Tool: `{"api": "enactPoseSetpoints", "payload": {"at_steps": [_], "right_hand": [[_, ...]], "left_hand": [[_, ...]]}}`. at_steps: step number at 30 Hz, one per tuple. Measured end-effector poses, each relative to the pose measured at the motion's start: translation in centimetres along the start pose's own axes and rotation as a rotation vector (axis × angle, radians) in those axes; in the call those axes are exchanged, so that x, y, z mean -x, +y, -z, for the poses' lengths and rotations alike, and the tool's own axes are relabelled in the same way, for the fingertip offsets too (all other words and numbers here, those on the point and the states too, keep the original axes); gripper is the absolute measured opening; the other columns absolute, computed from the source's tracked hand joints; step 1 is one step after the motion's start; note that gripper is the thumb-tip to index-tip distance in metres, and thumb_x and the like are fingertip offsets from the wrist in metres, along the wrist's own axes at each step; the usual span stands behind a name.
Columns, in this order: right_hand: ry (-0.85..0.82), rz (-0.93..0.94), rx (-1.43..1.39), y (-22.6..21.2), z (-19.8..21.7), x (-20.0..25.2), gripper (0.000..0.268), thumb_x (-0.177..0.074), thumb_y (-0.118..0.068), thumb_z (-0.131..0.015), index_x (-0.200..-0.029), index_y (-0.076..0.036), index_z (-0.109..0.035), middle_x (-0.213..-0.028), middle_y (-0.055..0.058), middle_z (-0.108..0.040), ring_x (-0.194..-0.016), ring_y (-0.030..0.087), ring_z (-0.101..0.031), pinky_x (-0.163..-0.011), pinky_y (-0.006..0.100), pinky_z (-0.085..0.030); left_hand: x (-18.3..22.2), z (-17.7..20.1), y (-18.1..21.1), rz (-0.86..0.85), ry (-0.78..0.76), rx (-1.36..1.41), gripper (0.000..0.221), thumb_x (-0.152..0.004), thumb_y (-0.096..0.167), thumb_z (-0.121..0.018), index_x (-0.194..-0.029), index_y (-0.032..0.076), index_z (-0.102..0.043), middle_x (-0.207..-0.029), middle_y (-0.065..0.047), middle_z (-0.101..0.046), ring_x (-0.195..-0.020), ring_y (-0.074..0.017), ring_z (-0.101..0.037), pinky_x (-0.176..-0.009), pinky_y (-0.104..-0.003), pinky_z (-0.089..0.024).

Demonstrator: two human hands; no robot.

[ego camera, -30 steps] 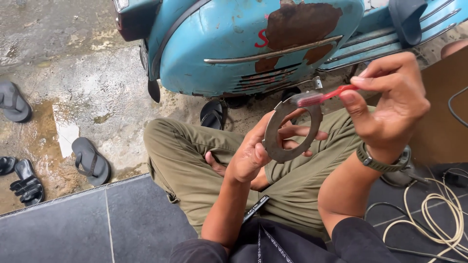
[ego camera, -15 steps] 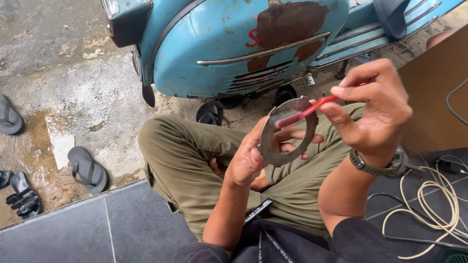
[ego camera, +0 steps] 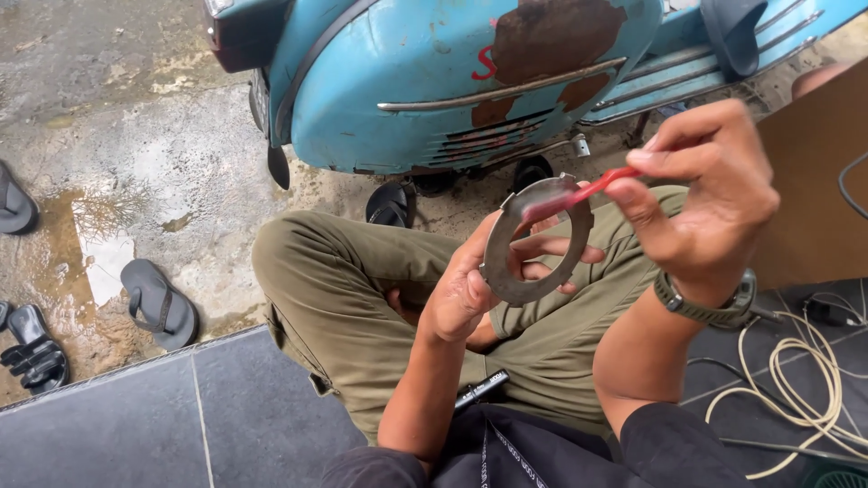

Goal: Cleaning a circular metal ring using a small brush while sitting on the floor.

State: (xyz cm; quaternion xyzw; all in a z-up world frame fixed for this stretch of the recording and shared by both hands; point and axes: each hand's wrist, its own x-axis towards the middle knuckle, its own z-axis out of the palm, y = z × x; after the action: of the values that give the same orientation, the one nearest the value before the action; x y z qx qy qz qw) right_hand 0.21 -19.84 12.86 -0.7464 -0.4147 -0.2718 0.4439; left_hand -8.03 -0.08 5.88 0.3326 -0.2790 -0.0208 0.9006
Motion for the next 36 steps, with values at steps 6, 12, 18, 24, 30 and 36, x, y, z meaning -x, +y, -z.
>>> {"api": "enactPoseSetpoints", "payload": {"at_steps": [6, 12, 18, 24, 30, 36], "right_hand": [[-0.023, -0.013, -0.023, 0.3, -0.5, -0.2, 0.021, -0.094, -0.002, -0.080, -0.100, 0.010, -0.064, -0.111, 0.022, -0.056, -0.092, 0.027, -0.051, -0.080, 0.035, -0.044], [-0.049, -0.034, -0.043, -0.4, -1.5, -0.1, 0.023, -0.088, -0.002, -0.082, -0.100, 0.008, -0.065, -0.110, 0.021, -0.056, -0.089, 0.026, -0.053, -0.078, 0.032, -0.044], [-0.019, -0.030, 0.008, 0.2, -1.1, -0.2, 0.021, -0.096, -0.001, -0.080, -0.101, 0.010, -0.064, -0.113, 0.023, -0.055, -0.092, 0.027, -0.050, -0.082, 0.036, -0.045], [-0.031, -0.043, -0.029, 0.3, -2.1, -0.9, 0.021, -0.093, 0.000, -0.081, -0.101, 0.010, -0.064, -0.112, 0.022, -0.056, -0.093, 0.027, -0.051, -0.081, 0.035, -0.044], [-0.066, -0.061, -0.040, 1.1, -3.7, -1.3, 0.020, -0.090, -0.001, -0.082, -0.099, 0.007, -0.065, -0.109, 0.019, -0.058, -0.091, 0.026, -0.052, -0.080, 0.035, -0.045], [-0.031, -0.105, 0.005, 3.4, -3.8, -1.5, 0.019, -0.090, 0.001, -0.081, -0.099, 0.008, -0.065, -0.109, 0.020, -0.058, -0.093, 0.027, -0.052, -0.082, 0.036, -0.046]], "left_hand": [[0.5, 0.6, 0.3, -0.047, 0.008, 0.048, 0.098, -0.094, 0.060, -0.068, -0.159, -0.002, -0.030, -0.167, -0.030, -0.032, -0.134, -0.0464, -0.059, -0.093, -0.037, -0.063], [0.6, 1.0, 0.6, -0.035, 0.001, 0.013, 0.093, -0.095, 0.065, -0.067, -0.154, -0.001, -0.039, -0.169, -0.028, -0.029, -0.133, -0.0466, -0.060, -0.096, -0.038, -0.060], [0.7, 1.5, 0.2, -0.045, 0.008, 0.018, 0.099, -0.093, 0.065, -0.067, -0.159, 0.000, -0.031, -0.167, -0.028, -0.033, -0.133, -0.0457, -0.060, -0.093, -0.038, -0.063], [1.0, 2.2, 0.1, -0.077, 0.011, 0.014, 0.095, -0.096, 0.062, -0.065, -0.157, -0.002, -0.032, -0.166, -0.029, -0.033, -0.131, -0.0467, -0.061, -0.090, -0.039, -0.064], [0.4, 2.7, 1.3, -0.025, 0.084, -0.003, 0.103, -0.092, 0.062, -0.063, -0.158, -0.007, -0.026, -0.163, -0.028, -0.034, -0.131, -0.0453, -0.060, -0.090, -0.035, -0.061], [-1.2, 4.9, 0.5, -0.028, 0.031, -0.025, 0.097, -0.097, 0.062, -0.056, -0.158, -0.006, -0.026, -0.163, -0.028, -0.034, -0.130, -0.0472, -0.060, -0.091, -0.039, -0.061]]}}
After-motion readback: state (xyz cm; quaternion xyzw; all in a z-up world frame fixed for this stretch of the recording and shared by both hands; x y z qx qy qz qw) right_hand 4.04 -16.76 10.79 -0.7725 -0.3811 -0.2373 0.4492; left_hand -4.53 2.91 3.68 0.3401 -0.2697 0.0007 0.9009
